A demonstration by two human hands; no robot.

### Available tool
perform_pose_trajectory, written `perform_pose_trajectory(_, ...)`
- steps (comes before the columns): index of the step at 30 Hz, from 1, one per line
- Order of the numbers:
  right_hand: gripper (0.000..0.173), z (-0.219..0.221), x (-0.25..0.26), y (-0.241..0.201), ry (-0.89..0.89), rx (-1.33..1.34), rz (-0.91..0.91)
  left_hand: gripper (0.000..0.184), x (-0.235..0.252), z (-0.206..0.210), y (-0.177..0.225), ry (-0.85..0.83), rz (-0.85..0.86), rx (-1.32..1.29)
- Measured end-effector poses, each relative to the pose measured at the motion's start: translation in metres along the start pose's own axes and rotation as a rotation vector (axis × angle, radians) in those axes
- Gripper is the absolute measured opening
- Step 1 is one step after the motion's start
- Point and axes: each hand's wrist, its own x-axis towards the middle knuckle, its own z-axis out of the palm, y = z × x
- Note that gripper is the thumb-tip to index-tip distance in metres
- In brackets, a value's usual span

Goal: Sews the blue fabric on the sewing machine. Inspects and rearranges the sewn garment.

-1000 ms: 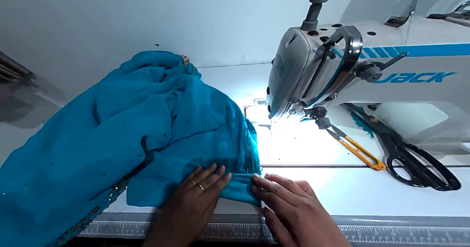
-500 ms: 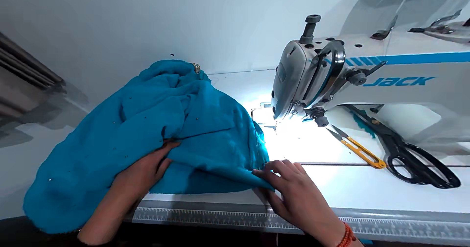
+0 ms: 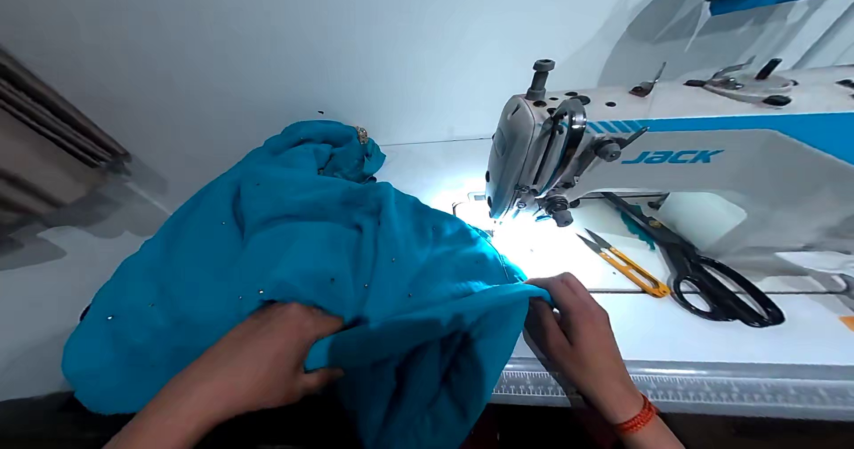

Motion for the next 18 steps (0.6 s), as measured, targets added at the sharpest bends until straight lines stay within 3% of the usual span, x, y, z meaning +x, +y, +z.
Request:
perform_pose_trajectory(2, 0.032, 0.000, -0.001, 0.000, 0.003, -0.023, -0.001, 0.033, -0.014, 0.001, -0.003, 0.034, 0.014, 0.076)
perform_pose_trajectory(4, 0.033, 0.000, -0.001, 0.000, 0.013, -0.036, -0.004, 0.035, -0.029, -0.011, -0.011, 0.038, 0.110, -0.031)
perform_pose_trajectory(7, 0.033, 0.002, 0.000, -0.001, 0.028, -0.056, -0.009, 0.042, -0.052, -0.035, -0.020, 0.012, 0.237, -0.576)
perform_pose_trajectory(9, 0.031, 0.001, 0.001, 0.000, 0.046, -0.048, 0.000, 0.048, -0.077, -0.035, -0.013, 0.169, 0.121, -0.939)
perform_pose_trajectory(11, 0.028, 0.000, 0.002, 0.003, 0.070, -0.013, 0.024, 0.056, -0.086, -0.032, -0.014, 0.263, 0.146, -1.125)
perform_pose_trajectory(14, 0.027, -0.003, 0.005, 0.009, 0.117, 0.025, 0.050, 0.061, -0.071, -0.050, -0.011, 0.293, 0.093, -0.916)
perform_pose_trajectory(18, 0.026, -0.014, 0.006, 0.018, 0.133, 0.021, 0.014, 0.045, -0.052, -0.098, -0.039, 0.502, -0.438, -0.015)
